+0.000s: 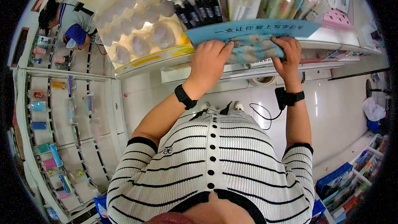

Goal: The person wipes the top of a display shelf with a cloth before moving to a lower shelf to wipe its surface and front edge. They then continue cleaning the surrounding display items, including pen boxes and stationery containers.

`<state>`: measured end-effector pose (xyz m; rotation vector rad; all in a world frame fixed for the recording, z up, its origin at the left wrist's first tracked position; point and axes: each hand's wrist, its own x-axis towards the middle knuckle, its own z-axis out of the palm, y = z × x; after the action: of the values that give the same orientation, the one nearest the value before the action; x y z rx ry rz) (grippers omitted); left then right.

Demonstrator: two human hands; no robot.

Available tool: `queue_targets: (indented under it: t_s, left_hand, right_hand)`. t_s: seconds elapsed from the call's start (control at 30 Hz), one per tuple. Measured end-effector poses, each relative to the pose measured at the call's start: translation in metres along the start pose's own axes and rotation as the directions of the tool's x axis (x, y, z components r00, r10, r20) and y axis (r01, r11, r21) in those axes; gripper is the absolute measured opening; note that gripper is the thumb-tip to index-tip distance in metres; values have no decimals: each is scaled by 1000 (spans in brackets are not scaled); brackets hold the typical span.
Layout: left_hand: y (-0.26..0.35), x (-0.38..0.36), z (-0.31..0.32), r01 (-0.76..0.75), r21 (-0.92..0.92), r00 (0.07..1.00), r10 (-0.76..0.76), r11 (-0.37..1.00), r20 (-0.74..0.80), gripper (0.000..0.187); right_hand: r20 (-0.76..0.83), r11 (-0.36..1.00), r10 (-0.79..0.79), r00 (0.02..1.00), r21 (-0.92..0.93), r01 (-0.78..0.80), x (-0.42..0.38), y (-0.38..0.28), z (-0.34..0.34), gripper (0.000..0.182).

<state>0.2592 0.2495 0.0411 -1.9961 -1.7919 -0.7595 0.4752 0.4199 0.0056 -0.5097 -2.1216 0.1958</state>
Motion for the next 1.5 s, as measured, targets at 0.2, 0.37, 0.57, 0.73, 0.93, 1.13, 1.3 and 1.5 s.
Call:
queue_targets:
  t_s: [0.2, 0.37, 0.57, 0.73, 0.93, 1.13, 1.3, 1.5]
  left_hand:
    - [1, -14, -38, -90, -135, 990, 74, 987, -119, 37]
    - [-32, -60, -77, -108, -107, 981, 89, 988, -170, 40]
    - [-91, -121, -117, 61, 28, 993, -57, 998, -101, 40]
    - [-131, -149, -140, 171, 168, 979, -147, 971, -144, 39]
    - [-161, -178, -152, 223, 92, 972, -214, 970, -102, 56]
    - [-183, -199, -172, 271, 99, 961, -264, 957, -80, 60]
    - [-202, -220, -186, 293, 197, 956, -283, 936, -77, 52]
    - [-202, -220, -187, 316, 135, 949, -311, 939, -54, 56]
  right_hand:
    - [-65, 1000, -31, 997, -3, 31, -11, -40, -6, 42]
    - [32, 985, -155, 987, -65, 157, -11, -94, 4, 43]
    - [166, 963, -231, 959, -99, 250, 15, -163, 56, 53]
    - [199, 991, -76, 977, -97, 97, 22, -211, 114, 62]
    - [209, 997, -68, 976, -18, 74, 33, -245, 140, 58]
    - [240, 995, -96, 966, 31, 91, 40, -278, 160, 59]
    - [252, 991, -122, 960, 80, 105, 43, -302, 179, 64]
    - [331, 981, -166, 929, 153, 121, 46, -300, 178, 67]
